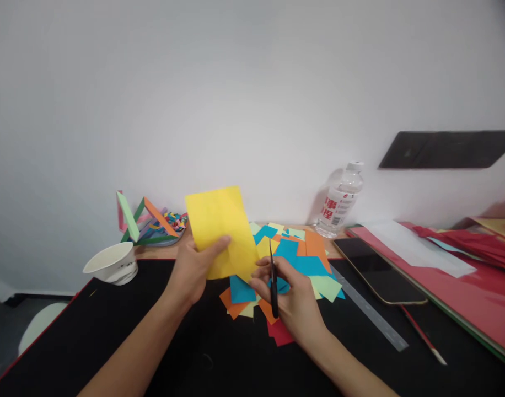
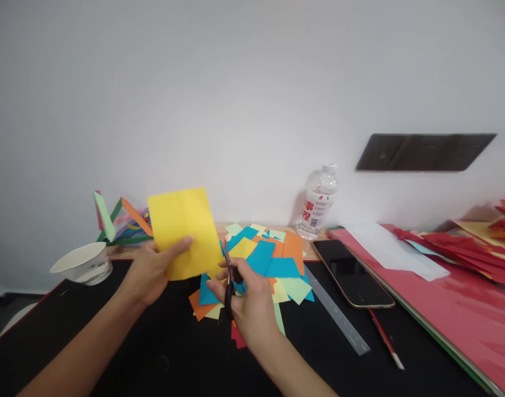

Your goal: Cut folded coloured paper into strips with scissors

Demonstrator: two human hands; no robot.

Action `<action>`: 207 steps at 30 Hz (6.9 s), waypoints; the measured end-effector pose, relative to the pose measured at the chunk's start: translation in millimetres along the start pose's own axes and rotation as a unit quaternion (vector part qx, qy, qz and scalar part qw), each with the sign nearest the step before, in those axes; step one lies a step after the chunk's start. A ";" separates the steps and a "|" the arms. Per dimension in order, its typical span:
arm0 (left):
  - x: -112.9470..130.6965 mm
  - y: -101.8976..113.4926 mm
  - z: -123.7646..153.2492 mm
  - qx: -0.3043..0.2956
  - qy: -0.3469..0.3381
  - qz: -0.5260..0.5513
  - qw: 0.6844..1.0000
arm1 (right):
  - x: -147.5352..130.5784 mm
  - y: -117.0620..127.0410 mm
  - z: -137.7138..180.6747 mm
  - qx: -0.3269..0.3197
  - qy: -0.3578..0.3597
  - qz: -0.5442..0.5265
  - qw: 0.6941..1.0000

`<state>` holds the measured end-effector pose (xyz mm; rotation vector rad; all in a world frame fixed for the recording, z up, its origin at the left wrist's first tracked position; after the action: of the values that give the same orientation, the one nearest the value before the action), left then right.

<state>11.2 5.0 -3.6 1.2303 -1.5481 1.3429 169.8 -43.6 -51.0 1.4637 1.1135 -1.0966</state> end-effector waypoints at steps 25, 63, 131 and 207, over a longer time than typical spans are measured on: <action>5.2 -6.7 8.3 -0.048 -0.007 0.041 0.998 | -0.3 -19.2 13.5 -0.292 -0.138 -0.167 0.932; -2.8 -9.3 12.1 0.018 -0.041 -0.015 0.999 | -2.4 -21.4 13.9 -0.300 -0.153 -0.164 0.927; -1.8 -10.9 16.1 -0.003 -0.014 -0.021 1.000 | -1.7 -23.9 13.2 -0.271 -0.145 -0.170 0.936; -5.4 -12.3 19.3 -0.005 -0.004 -0.045 0.999 | -2.6 -25.5 12.6 -0.248 -0.181 -0.163 0.938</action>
<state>25.6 -12.9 -8.9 1.2851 -1.4852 1.2712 143.1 -53.2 -54.4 0.6641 1.2716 -1.1448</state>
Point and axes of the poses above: each hand's wrist, its own z-axis away from the middle knuckle, its own y-axis out of the back of the hand, x = y × z, the point moved 1 cm from there along -z, towards the middle knuckle, and after that the axes turned 11 degrees about -y, right-handed, at the moved point
